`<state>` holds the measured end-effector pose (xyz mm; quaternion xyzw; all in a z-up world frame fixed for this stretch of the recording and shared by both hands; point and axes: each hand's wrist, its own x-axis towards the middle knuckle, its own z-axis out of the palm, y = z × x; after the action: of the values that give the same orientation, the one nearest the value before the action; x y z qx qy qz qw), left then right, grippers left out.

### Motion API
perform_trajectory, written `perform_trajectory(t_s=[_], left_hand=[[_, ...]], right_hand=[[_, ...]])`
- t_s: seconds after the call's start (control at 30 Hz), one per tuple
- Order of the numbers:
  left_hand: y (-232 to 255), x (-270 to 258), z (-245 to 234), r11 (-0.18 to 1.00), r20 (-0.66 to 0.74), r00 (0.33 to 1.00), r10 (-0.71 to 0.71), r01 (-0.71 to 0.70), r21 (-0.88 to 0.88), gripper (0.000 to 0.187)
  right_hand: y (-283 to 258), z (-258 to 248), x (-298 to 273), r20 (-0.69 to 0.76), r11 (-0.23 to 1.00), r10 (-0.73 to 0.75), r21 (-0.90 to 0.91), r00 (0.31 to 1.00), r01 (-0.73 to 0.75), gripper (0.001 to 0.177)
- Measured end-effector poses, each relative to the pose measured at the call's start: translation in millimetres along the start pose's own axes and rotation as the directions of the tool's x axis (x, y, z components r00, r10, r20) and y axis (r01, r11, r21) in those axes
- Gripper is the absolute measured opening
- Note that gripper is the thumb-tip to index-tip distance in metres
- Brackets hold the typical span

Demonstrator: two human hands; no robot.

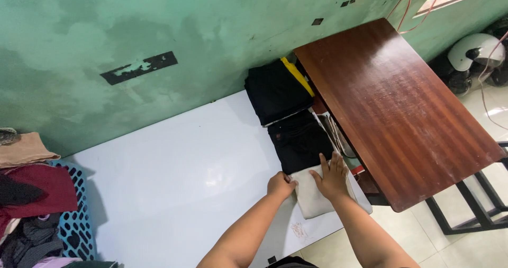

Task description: The recorder folds several items of clothing on a white surface and places them in a stack.

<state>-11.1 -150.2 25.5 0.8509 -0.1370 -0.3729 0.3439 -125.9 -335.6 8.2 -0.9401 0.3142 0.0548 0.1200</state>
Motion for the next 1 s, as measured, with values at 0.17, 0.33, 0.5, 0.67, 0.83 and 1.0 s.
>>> perform_trajectory(t_s=[0.17,0.33,0.5,0.67,0.83,1.0], left_hand=[[10.2,-18.7,-22.3,0.999,0.007,1.000,0.022,-0.022,0.033,0.063],[2.9,-33.4,-40.9,0.997,0.132,0.991,0.027,-0.036,0.066,0.086],[-27.9,-50.5,-88.5,0.995,0.033,0.999,-0.033,0.030,0.097,0.081],[-64.9,-86.1,-161.0,0.988,-0.143,0.989,-0.029,0.050,0.145,0.074],[-98.9,-138.5,-244.6,0.987,-0.292,0.952,-0.098,0.131,0.097,0.069],[-152.6,-197.8,-326.5,0.994,-0.508,0.860,-0.043,0.090,0.067,0.062]], right_hand=[[10.4,3.8,12.0,0.033,0.997,-0.052,-0.064,0.998,0.054,0.086],[0.3,-14.1,16.5,0.131,0.998,-0.021,-0.058,0.991,0.029,0.087],[-12.4,-9.9,11.0,-0.114,0.984,-0.067,-0.170,0.991,0.047,0.090],[-94.0,-2.5,4.2,-0.175,0.986,-0.144,-0.115,0.974,0.125,0.088],[-219.7,-5.0,-5.7,-0.241,0.944,-0.324,-0.023,0.915,0.328,0.083],[-366.2,-15.7,-37.7,-0.212,0.882,-0.463,-0.014,0.861,0.471,0.082]])
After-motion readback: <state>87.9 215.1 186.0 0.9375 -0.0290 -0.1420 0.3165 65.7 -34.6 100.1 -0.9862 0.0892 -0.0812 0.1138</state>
